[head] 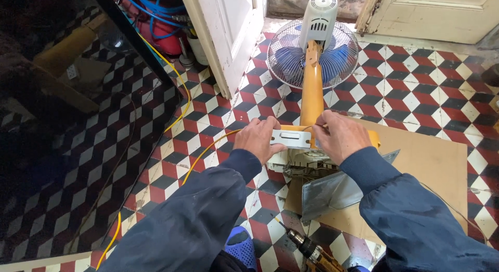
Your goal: The person works on the base of a standing fan, manipulating internal wires and installing a white plastic bracket into the housing. The person handles the wires and positions the bracket by hand without using visible tools.
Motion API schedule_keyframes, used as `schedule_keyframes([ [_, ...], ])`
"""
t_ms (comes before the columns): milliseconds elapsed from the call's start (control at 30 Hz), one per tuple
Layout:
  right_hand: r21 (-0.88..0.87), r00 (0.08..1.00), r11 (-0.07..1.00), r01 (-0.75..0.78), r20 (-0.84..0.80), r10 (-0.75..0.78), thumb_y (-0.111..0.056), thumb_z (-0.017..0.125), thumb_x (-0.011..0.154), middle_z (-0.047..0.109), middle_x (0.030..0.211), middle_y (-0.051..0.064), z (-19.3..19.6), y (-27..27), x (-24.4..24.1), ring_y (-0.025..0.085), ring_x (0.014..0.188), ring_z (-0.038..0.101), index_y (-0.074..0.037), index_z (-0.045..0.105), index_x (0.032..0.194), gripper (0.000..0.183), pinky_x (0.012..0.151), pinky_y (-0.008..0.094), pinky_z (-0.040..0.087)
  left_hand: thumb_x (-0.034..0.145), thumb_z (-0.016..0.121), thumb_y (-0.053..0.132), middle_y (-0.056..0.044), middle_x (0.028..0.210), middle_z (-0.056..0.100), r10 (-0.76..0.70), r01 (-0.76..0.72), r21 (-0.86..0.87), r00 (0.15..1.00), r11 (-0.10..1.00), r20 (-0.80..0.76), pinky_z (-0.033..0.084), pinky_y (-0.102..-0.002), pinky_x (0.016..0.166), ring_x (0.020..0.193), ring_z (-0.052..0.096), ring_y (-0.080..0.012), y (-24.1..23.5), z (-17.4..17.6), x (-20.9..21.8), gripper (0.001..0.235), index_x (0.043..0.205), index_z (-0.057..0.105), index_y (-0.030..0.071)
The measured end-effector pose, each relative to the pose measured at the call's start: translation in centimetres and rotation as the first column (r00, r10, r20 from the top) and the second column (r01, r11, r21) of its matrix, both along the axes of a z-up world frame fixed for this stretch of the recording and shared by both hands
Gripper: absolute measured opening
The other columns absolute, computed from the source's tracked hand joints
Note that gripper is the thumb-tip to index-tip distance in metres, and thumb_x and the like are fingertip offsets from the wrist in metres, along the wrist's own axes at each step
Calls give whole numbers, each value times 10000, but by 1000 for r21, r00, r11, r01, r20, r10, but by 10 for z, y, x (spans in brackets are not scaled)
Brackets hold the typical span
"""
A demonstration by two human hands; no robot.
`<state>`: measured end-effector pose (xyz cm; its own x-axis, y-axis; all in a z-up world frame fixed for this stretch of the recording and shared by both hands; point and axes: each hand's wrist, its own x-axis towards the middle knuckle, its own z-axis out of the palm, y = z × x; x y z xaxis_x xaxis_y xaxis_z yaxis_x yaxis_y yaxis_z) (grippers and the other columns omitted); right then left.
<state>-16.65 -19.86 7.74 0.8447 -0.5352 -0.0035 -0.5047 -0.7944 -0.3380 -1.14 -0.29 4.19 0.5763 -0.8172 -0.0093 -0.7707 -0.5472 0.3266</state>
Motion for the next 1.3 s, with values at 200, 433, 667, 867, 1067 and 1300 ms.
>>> schedule_keyframes([
  [200,-16,1000,1000,-12,22,13,-369,652,1096,836,1063,76,-2,-1,1,349,1070,810,-218,743,1126,179,936,519,616,930,856,531,-4,1163,792,-32,34,-20,997,999,68,634,-434,981,1229,683,-227,-1,-9,3,503,1299,604,299],
  [433,-5,1000,1000,3,-11,-3,-379,646,1095,836,1103,103,-1,-2,0,391,1099,799,-200,752,1169,221,960,555,612,917,822,588,15,1165,804,-34,59,-113,977,992,211,666,-461,886,1155,700,-240,-5,-37,6,498,1344,728,350],
  [667,-5,998,1000,10,-56,-10,-401,638,1101,834,1124,87,-3,-4,2,366,1105,802,-204,773,1218,266,958,547,621,961,755,638,25,1343,785,-38,74,-109,953,991,300,662,-453,903,1209,698,-245,-8,-61,7,507,1384,748,358],
  [867,1,999,999,-51,-16,51,-361,684,1077,836,1203,95,-8,-6,-1,344,1159,800,-201,740,1374,342,965,535,639,898,808,640,36,1279,776,-30,74,-141,955,987,294,667,-450,838,1160,697,-238,-10,-61,12,525,1344,749,368],
  [1067,3,991,991,-131,38,130,-302,664,1024,738,1415,82,-16,-17,-14,342,1310,732,-209,552,1578,573,1032,564,635,888,804,647,27,1305,760,-57,102,-139,955,985,291,668,-458,844,1177,692,-245,-10,-64,16,561,1362,733,356],
  [1300,-121,944,957,-262,172,280,-297,735,998,695,1464,-30,-18,-12,-21,283,1417,653,-320,774,1286,291,1044,487,622,886,810,636,28,1258,762,-68,112,-126,948,986,310,657,-431,842,1140,700,-235,-10,-60,15,527,1322,756,344],
])
